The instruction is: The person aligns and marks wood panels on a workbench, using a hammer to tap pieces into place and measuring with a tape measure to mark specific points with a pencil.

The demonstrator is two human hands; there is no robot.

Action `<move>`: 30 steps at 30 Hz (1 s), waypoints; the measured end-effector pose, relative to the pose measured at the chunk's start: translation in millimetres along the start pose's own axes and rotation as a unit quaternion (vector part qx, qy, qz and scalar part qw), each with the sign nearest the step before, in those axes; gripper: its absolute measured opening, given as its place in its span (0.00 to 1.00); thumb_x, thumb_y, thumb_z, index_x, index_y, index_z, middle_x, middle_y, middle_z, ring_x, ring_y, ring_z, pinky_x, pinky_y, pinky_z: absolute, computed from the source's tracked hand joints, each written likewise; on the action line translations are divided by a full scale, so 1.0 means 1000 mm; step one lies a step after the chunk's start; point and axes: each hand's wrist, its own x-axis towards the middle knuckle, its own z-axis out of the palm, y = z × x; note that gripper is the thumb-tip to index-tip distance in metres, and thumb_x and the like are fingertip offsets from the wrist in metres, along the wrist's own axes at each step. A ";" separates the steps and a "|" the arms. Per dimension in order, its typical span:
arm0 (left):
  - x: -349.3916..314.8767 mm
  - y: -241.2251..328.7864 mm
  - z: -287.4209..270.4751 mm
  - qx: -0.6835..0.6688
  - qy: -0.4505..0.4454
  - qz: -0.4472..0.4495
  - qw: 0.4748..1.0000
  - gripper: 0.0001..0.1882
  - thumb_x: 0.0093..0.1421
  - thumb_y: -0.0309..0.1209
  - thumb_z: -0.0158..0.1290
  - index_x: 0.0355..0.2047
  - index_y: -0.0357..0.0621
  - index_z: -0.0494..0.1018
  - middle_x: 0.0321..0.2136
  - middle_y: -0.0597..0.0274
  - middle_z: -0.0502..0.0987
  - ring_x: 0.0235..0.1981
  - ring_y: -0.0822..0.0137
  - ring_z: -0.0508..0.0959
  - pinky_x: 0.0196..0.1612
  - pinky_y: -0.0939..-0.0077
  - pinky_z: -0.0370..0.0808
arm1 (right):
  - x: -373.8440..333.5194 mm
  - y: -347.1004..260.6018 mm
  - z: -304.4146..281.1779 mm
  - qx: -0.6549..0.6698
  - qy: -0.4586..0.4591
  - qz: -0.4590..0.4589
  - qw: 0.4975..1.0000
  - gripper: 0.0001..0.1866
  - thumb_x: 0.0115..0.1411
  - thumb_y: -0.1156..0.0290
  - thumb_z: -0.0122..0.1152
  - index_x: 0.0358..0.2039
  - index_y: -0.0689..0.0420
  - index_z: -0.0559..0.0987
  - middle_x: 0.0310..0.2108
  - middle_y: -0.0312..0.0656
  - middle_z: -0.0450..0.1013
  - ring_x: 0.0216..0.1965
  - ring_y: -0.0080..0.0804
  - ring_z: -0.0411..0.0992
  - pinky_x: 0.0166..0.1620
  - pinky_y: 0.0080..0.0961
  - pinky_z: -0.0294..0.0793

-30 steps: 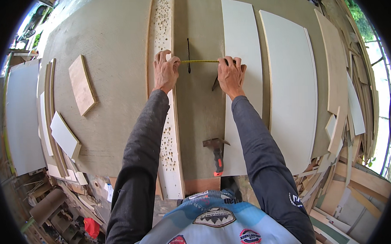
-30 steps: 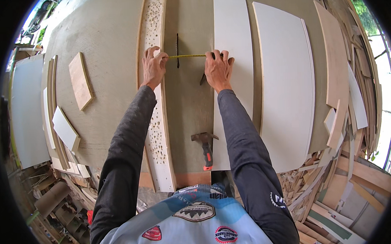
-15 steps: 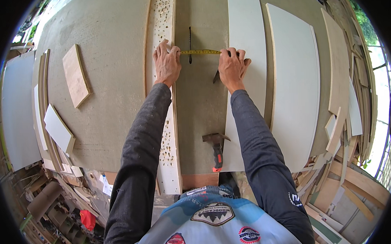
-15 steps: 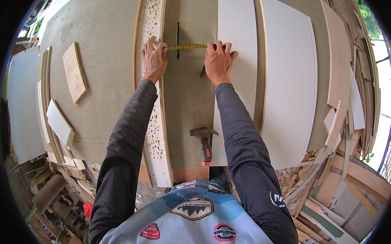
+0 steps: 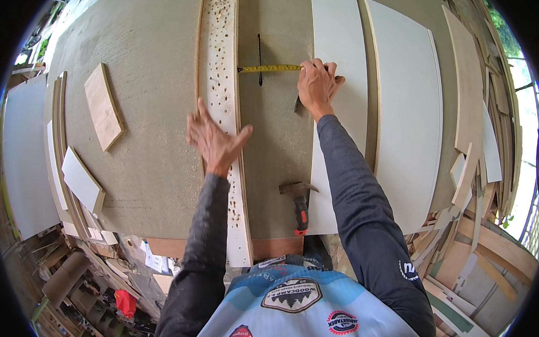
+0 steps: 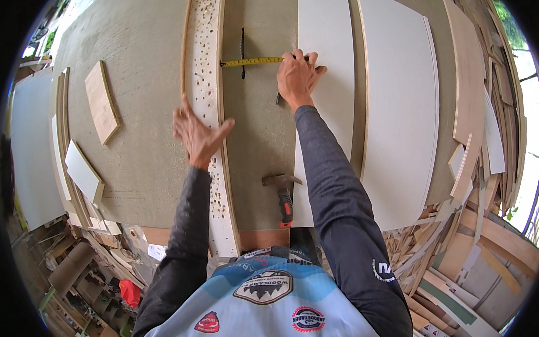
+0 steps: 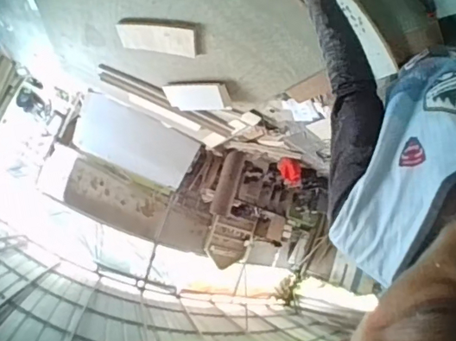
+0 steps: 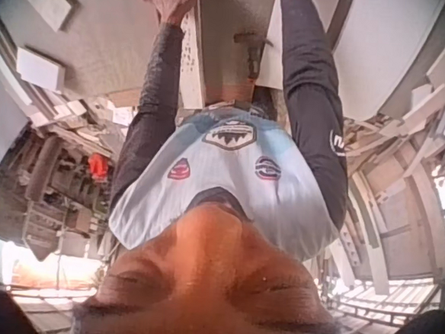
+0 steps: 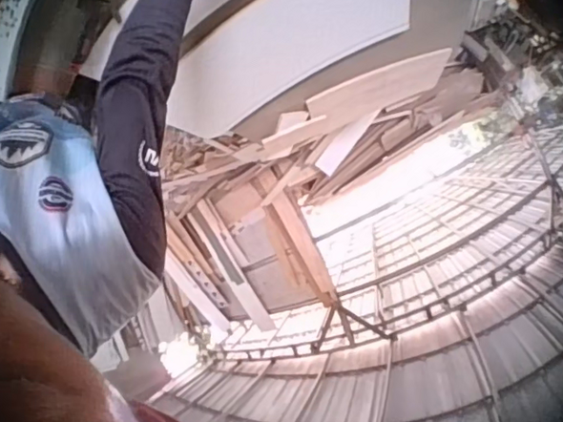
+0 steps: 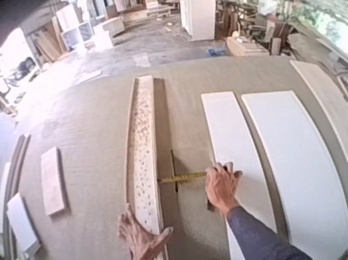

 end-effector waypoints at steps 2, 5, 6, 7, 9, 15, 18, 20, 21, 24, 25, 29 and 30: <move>-0.032 -0.013 -0.010 -0.027 -0.022 -0.007 0.999 0.69 0.37 0.53 0.70 0.73 0.49 0.42 0.62 0.40 0.56 0.66 0.41 0.54 0.64 0.39 0.53 | 0.002 0.002 0.001 0.002 0.009 0.003 1.000 0.05 0.58 0.71 0.59 0.30 0.48 0.82 0.37 0.28 0.76 0.46 0.37 0.64 0.45 0.50 0.58; -0.051 -0.023 -0.011 -0.063 -0.010 -0.002 0.998 0.68 0.37 0.49 0.69 0.73 0.47 0.42 0.57 0.43 0.59 0.61 0.42 0.58 0.62 0.40 0.56 | 0.005 0.000 -0.001 0.007 0.000 0.005 1.000 0.05 0.59 0.71 0.59 0.31 0.47 0.83 0.38 0.27 0.77 0.47 0.36 0.64 0.46 0.50 0.58; -0.053 -0.023 -0.011 -0.075 0.001 0.003 0.997 0.67 0.37 0.47 0.68 0.73 0.47 0.42 0.56 0.43 0.59 0.60 0.42 0.59 0.61 0.40 0.57 | 0.006 0.000 -0.001 0.008 -0.006 0.007 1.000 0.06 0.59 0.71 0.59 0.32 0.47 0.84 0.38 0.27 0.77 0.47 0.36 0.65 0.46 0.50 0.58; -0.053 -0.023 -0.010 -0.076 -0.004 -0.004 0.997 0.66 0.37 0.46 0.68 0.73 0.46 0.42 0.56 0.43 0.60 0.60 0.42 0.59 0.61 0.40 0.57 | 0.006 0.000 -0.002 0.009 -0.011 0.012 1.000 0.06 0.59 0.70 0.59 0.33 0.47 0.84 0.38 0.27 0.77 0.47 0.36 0.65 0.46 0.50 0.58; -0.050 -0.021 -0.010 -0.078 -0.013 -0.016 0.997 0.65 0.37 0.43 0.67 0.73 0.45 0.42 0.55 0.42 0.60 0.59 0.42 0.59 0.61 0.41 0.57 | 0.006 0.001 -0.002 0.011 -0.021 0.021 0.999 0.07 0.59 0.70 0.60 0.35 0.46 0.85 0.38 0.26 0.78 0.47 0.35 0.65 0.47 0.49 0.58; -0.051 -0.022 -0.006 -0.098 0.023 -0.013 0.995 0.66 0.37 0.42 0.68 0.72 0.41 0.42 0.57 0.41 0.60 0.60 0.41 0.58 0.63 0.41 0.57 | 0.010 0.001 -0.008 0.016 -0.061 0.016 0.998 0.09 0.59 0.71 0.59 0.36 0.44 0.86 0.38 0.26 0.78 0.47 0.34 0.65 0.47 0.49 0.57; -0.052 -0.022 -0.007 -0.105 0.037 -0.007 0.994 0.65 0.37 0.42 0.68 0.72 0.40 0.43 0.60 0.41 0.59 0.62 0.41 0.58 0.65 0.42 0.57 | 0.012 0.002 -0.007 0.022 -0.063 0.008 0.998 0.09 0.59 0.71 0.59 0.35 0.44 0.86 0.38 0.26 0.78 0.47 0.34 0.65 0.48 0.49 0.57; -0.052 -0.026 -0.002 -0.103 0.047 -0.012 0.994 0.66 0.35 0.43 0.69 0.72 0.43 0.43 0.57 0.43 0.61 0.61 0.44 0.59 0.65 0.44 0.56 | 0.013 0.001 -0.007 0.019 -0.070 0.005 0.997 0.09 0.59 0.71 0.59 0.34 0.44 0.86 0.38 0.26 0.78 0.47 0.34 0.65 0.48 0.49 0.57; -0.052 -0.027 -0.002 -0.102 0.051 -0.015 0.993 0.67 0.34 0.43 0.70 0.72 0.44 0.43 0.56 0.44 0.61 0.60 0.46 0.60 0.66 0.46 0.55 | 0.013 0.001 -0.007 0.017 -0.075 0.003 0.997 0.09 0.59 0.70 0.59 0.33 0.44 0.86 0.37 0.26 0.78 0.47 0.34 0.65 0.48 0.49 0.57; -0.051 -0.027 -0.003 -0.090 0.046 -0.015 0.995 0.67 0.34 0.43 0.70 0.71 0.43 0.44 0.57 0.45 0.61 0.60 0.46 0.60 0.66 0.47 0.54 | 0.013 0.001 -0.008 0.015 -0.068 0.005 0.998 0.09 0.59 0.70 0.59 0.32 0.44 0.86 0.37 0.25 0.78 0.46 0.34 0.65 0.47 0.50 0.58; -0.051 -0.028 -0.003 -0.089 0.048 -0.013 0.995 0.67 0.34 0.43 0.70 0.71 0.43 0.44 0.57 0.45 0.61 0.60 0.46 0.60 0.66 0.47 0.55 | 0.013 0.000 -0.007 0.015 -0.069 0.004 0.998 0.09 0.59 0.70 0.59 0.32 0.44 0.86 0.37 0.26 0.78 0.46 0.34 0.65 0.47 0.50 0.58; -0.050 -0.029 -0.001 -0.087 0.048 -0.011 0.995 0.67 0.34 0.44 0.70 0.71 0.43 0.44 0.57 0.45 0.61 0.61 0.46 0.59 0.66 0.46 0.55 | 0.013 0.002 -0.005 0.017 -0.066 0.004 0.998 0.08 0.60 0.70 0.59 0.32 0.44 0.86 0.36 0.26 0.78 0.45 0.34 0.65 0.47 0.50 0.58; -0.050 -0.029 -0.002 -0.085 0.046 -0.012 0.995 0.67 0.34 0.44 0.70 0.71 0.43 0.44 0.57 0.45 0.61 0.61 0.45 0.59 0.66 0.46 0.55 | 0.013 0.002 -0.005 0.019 -0.063 0.005 0.998 0.08 0.60 0.70 0.59 0.32 0.44 0.86 0.36 0.26 0.77 0.45 0.34 0.65 0.47 0.50 0.58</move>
